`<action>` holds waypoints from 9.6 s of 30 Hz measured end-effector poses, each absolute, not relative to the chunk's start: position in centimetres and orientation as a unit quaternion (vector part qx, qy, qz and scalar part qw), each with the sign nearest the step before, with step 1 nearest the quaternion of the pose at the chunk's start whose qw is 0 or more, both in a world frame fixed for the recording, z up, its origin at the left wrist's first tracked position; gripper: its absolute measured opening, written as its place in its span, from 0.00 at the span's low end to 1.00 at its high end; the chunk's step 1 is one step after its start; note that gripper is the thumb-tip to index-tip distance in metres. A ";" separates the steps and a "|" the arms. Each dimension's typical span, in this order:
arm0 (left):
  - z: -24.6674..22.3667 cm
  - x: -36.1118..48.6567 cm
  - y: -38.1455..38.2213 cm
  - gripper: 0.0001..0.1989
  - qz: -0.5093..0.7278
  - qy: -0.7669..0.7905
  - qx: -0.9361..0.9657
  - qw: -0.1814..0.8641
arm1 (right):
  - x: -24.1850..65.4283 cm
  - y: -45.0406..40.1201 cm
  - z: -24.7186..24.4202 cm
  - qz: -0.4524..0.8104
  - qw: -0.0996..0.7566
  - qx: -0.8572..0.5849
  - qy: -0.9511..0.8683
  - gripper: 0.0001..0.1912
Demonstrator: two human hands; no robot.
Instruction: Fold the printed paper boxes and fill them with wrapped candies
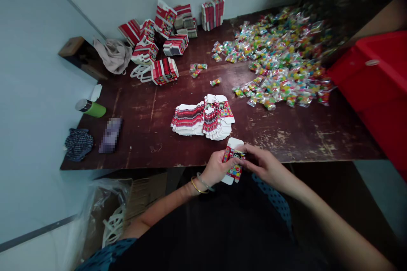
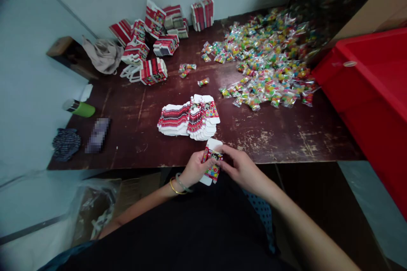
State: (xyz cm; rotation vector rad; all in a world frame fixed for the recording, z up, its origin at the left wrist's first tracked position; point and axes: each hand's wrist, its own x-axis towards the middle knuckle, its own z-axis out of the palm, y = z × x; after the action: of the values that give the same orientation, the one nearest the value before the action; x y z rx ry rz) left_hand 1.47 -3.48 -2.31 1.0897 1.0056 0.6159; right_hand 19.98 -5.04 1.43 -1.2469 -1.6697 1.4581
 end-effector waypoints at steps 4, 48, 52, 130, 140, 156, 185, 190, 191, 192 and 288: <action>-1.8 1.4 -5.5 0.28 0.346 0.471 0.532 0.612 | 18.9 -7.6 -0.6 0.573 0.408 -0.531 -0.473 0.22; -3.0 -2.3 -7.8 0.34 0.181 0.369 0.360 0.838 | 17.8 -8.9 -1.8 0.527 0.263 -0.421 -0.690 0.13; -3.1 -2.5 -8.0 0.39 0.176 0.359 0.381 0.834 | 17.8 -10.6 -1.2 0.470 0.221 -0.384 -0.763 0.17; -1.3 0.5 -2.7 0.13 0.203 0.404 0.535 0.714 | 18.9 -5.3 -1.4 0.653 0.364 -0.456 -0.483 0.12; -1.8 0.9 -2.8 0.21 0.181 0.358 0.424 0.812 | 19.5 -4.8 -0.5 0.485 0.388 -0.521 -0.585 0.13; -2.1 1.3 -3.0 0.26 0.185 0.344 0.512 0.765 | 32.2 -10.4 0.0 0.396 0.217 -0.562 -0.693 0.13; -3.1 1.5 -2.4 0.06 0.198 0.408 0.340 0.824 | 18.5 -3.0 -2.7 0.196 0.369 -0.479 -0.772 0.11; -2.0 0.8 -2.9 0.09 0.118 0.328 0.400 0.848 | 19.6 -3.1 -0.6 0.470 0.280 -0.412 -0.729 0.11; -2.0 0.8 -3.0 0.11 0.096 0.309 0.414 0.851 | 20.0 -3.2 -0.3 0.517 0.253 -0.389 -0.719 0.13; -2.1 0.8 -3.1 0.13 0.084 0.306 0.432 0.844 | 20.3 -3.3 0.0 0.554 0.233 -0.369 -0.708 0.14; -1.6 -0.1 -3.3 0.27 0.179 0.420 0.505 0.733 | 19.3 -3.7 -1.7 0.786 0.322 -0.446 -0.282 0.13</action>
State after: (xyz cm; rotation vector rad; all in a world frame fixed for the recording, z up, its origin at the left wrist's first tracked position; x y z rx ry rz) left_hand -0.09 -3.25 -1.62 1.1100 0.9243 0.3933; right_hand 19.33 -3.70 -1.69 -1.1705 -0.7409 2.0645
